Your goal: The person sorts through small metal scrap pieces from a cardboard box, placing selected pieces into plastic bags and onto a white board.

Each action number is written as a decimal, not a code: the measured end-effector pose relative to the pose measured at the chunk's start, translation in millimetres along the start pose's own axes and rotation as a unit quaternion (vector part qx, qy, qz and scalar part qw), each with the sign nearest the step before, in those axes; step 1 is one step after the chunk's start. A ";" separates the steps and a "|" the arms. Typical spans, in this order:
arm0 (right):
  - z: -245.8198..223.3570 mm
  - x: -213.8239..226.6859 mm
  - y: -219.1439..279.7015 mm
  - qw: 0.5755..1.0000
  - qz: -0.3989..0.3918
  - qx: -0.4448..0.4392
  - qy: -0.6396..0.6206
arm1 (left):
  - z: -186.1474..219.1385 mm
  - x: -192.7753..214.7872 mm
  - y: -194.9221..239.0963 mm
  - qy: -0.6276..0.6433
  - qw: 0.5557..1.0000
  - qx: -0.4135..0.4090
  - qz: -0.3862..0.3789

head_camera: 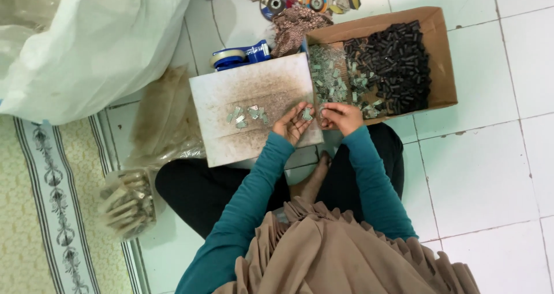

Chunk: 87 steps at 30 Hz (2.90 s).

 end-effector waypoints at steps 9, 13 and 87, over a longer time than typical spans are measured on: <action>18.3 -178.1 8.1 0.988 -0.150 0.019 0.012 | 87.8 42.5 124.3 -0.010 0.986 -0.120 0.117; -2.3 -209.9 13.9 0.990 -0.126 0.029 0.063 | 139.9 8.1 174.2 -0.284 0.915 -0.214 0.192; 82.9 26.0 -80.4 0.855 -0.116 -0.034 0.504 | -33.2 -88.1 -60.6 -0.287 0.946 -0.149 0.026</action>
Point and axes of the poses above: each hand's wrist, its own y-axis away from the middle knuckle, its own x-axis out of the back of the hand, z = x × y, the point moved 7 cm from there along -y, towards the middle knuckle, and after that the axes turned 3 degrees about -z, right-handed, at the moved point
